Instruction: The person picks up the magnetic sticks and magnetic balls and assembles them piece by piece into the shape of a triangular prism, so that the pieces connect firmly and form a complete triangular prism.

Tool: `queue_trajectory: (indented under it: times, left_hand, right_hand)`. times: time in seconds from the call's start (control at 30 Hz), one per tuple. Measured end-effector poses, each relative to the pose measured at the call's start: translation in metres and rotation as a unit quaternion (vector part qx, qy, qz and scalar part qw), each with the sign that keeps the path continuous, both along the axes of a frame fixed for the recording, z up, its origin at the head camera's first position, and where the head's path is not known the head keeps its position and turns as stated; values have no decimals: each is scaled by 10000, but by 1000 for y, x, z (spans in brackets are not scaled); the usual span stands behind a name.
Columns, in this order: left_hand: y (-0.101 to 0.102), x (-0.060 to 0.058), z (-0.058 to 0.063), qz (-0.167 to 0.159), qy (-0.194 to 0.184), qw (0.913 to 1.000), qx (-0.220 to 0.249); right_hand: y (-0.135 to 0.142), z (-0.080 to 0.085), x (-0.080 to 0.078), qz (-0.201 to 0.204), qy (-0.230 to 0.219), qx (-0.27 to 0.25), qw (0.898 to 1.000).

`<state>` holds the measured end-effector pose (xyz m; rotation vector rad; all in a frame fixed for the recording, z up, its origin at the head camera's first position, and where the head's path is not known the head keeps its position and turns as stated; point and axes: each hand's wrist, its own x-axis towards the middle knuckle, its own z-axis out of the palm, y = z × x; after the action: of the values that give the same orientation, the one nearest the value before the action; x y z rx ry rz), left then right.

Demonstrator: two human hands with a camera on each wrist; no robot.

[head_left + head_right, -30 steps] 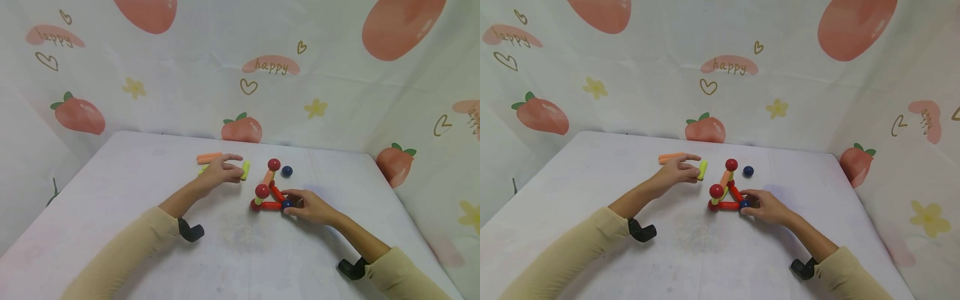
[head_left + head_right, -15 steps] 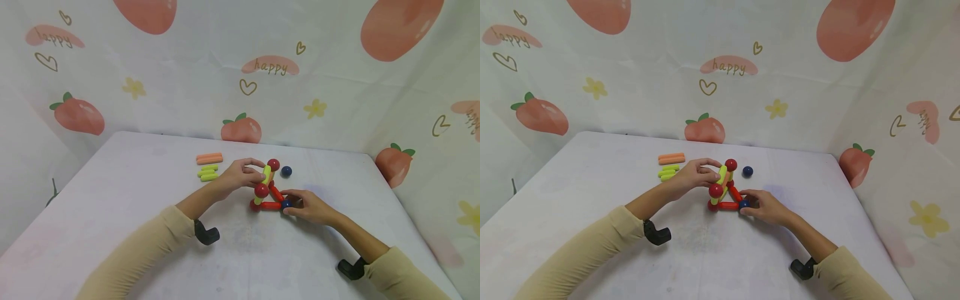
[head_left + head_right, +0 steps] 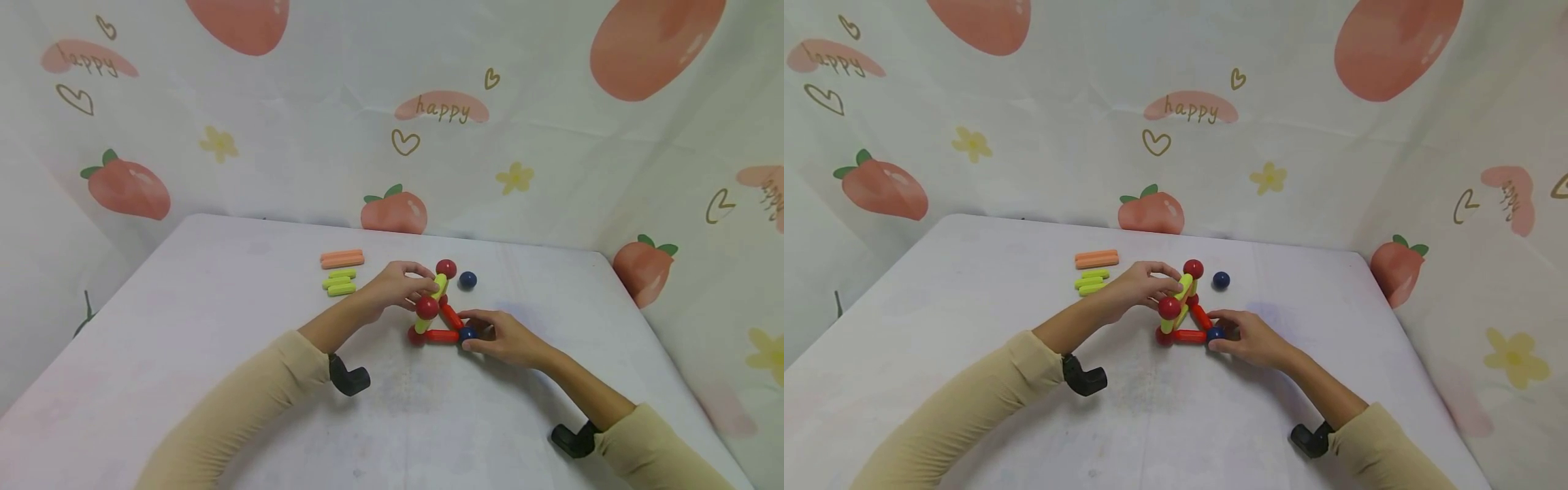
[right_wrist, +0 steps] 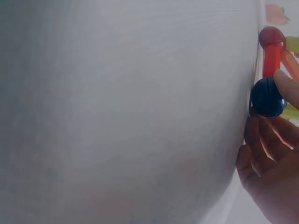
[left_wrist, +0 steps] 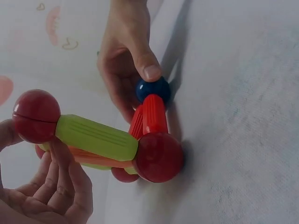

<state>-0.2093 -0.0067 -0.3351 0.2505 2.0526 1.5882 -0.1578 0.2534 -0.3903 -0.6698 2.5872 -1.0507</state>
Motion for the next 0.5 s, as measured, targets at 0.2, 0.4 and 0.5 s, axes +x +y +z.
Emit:
queue_trajectory:
  times: [0.2, 0.4, 0.5]
  left_hand:
    - [-2, 1, 0, -6, 121, 9998, -177]
    - [-16, -1, -19, -171, 561, 9981, -176]
    - [-24, 0, -32, -853, 919, 9905, -557]
  right_hand:
    - [0, 0, 1, 4, 2, 3, 10000]
    - [-2, 2, 1, -54, -68, 58, 9999]
    - [-1, 2, 2, -115, -80, 114, 9998]
